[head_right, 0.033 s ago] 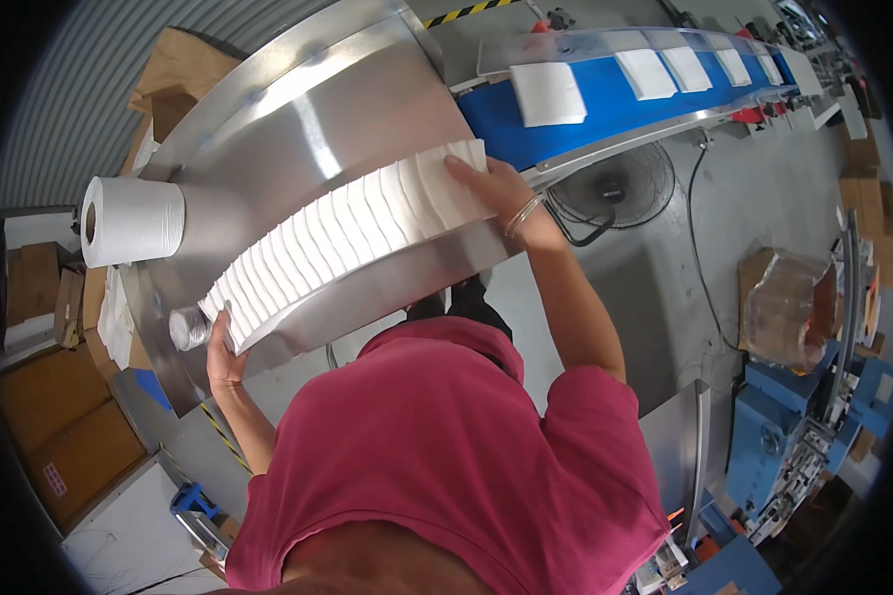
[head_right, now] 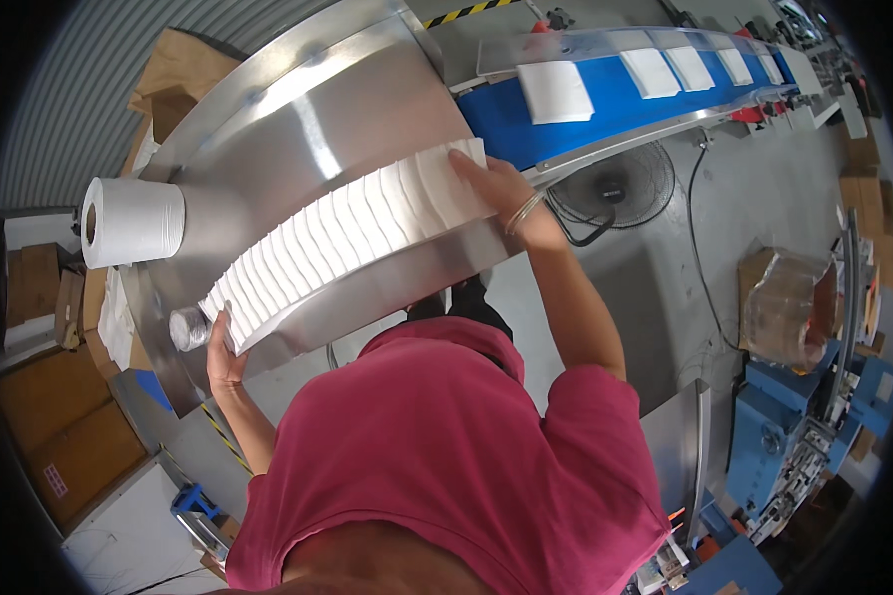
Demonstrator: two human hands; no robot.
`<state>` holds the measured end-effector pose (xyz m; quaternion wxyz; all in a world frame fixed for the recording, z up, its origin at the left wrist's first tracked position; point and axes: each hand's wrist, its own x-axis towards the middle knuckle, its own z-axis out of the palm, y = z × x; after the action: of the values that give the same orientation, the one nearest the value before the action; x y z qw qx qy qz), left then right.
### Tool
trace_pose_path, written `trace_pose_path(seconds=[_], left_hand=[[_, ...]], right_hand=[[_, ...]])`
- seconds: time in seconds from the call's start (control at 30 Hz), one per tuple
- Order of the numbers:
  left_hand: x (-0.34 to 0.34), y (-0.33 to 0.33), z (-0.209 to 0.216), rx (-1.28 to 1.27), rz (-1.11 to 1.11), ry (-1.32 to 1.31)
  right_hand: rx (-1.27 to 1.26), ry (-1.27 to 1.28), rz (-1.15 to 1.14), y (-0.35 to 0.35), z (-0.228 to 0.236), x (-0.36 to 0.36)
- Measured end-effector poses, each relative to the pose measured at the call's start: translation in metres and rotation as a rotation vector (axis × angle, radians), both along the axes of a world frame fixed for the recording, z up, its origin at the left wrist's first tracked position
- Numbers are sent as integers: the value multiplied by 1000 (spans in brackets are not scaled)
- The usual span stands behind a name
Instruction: The recorder is placing stacks of folded paper napkins onto a moving conveyor belt and organizing materials in a factory setting.
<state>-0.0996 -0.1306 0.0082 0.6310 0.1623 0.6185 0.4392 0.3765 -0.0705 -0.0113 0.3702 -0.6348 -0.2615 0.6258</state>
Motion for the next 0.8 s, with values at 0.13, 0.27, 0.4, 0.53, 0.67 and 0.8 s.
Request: trace_pose_path(seconds=[0.13,0.27,0.4,0.53,0.67,0.8], left_hand=[[3,1,0,29,-13,-10],[4,1,1,27,-6,-3],[7,3,-3,37,-48,-7],[10,4,-2,19,-90,-37],[12,6,-4,24,-107,-46],[13,7,-4,12,-113,-46]], right_hand=[[-66,205,-124,4,2,8],[-16,-55,-54,3,-6,22],[-156,618,-353,11,-23,37],[74,228,-82,-2,4,1],[84,-51,49,6,0,1],[100,77,-2,1,-8,8]])
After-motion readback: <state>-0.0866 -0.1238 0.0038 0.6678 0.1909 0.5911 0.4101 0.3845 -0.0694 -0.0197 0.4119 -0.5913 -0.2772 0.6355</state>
